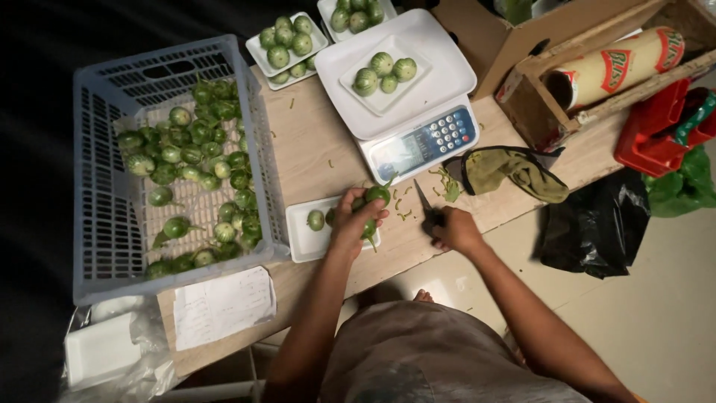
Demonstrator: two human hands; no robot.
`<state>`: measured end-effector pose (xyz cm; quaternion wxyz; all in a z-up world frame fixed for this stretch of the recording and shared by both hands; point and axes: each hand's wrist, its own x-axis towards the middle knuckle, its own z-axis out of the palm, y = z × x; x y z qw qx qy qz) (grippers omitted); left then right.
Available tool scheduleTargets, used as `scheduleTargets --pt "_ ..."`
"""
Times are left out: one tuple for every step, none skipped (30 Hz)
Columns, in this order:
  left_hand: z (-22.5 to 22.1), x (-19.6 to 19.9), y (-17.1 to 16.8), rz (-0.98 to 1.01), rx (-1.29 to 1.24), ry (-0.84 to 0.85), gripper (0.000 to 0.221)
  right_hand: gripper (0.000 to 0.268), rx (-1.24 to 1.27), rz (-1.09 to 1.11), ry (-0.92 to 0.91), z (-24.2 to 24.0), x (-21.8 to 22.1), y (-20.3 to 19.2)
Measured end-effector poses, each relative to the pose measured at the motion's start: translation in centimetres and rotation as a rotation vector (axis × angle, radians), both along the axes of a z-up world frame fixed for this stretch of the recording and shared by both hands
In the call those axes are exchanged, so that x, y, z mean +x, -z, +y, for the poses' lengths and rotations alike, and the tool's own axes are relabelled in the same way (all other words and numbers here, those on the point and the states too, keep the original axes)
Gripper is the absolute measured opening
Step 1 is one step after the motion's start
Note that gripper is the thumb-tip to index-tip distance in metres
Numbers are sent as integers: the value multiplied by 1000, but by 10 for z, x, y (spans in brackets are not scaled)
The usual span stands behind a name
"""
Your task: Sorting small green eggplants, trimming their stems with scissors, and weighing them on a digital scale for packaging.
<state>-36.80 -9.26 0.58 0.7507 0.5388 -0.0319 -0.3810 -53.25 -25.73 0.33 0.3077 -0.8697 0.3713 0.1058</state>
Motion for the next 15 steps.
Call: scheduleTargets --pt "-2 1 3 -43 41 4 44 42 122 -8 52 9 -7 -29" --pt "-3 2 4 -43 43 1 44 42 124 -8 48 0 -13 -9" --pt "-5 3 5 -97 80 2 49 45 454 -204 173 -10 -19 10" --pt "-8 4 6 -152 116 3 55 49 784 -402 297 -21 -25 30" --pt "-12 5 15 -152 117 6 55 49 784 -403 300 -17 -29 26" --pt "-17 7 24 -206 134 3 57 45 875 -472 289 -14 -32 22" --pt "-22 8 33 -260 153 4 59 40 965 -542 280 -11 -36 18" --pt "-25 8 26 -259 154 10 59 40 966 -544 286 -10 -39 21" --pt "-27 7 21 -345 190 17 58 40 1051 -559 277 -8 -42 24" --pt "-30 6 15 -431 226 24 57 43 1136 -574 267 -6 -46 27" --pt "-32 5 10 -430 227 33 57 43 1136 -577 277 -4 -47 29" --pt "-34 4 6 -465 225 43 57 43 1156 -579 256 -3 -48 30" --pt "-37 3 1 -500 221 54 56 44 1174 -582 234 -2 -49 32" --pt "-41 1 7 -499 219 62 56 44 1172 -585 243 -4 -49 33" --pt "-45 -2 14 -507 192 106 56 43 1174 -600 241 -6 -49 35"
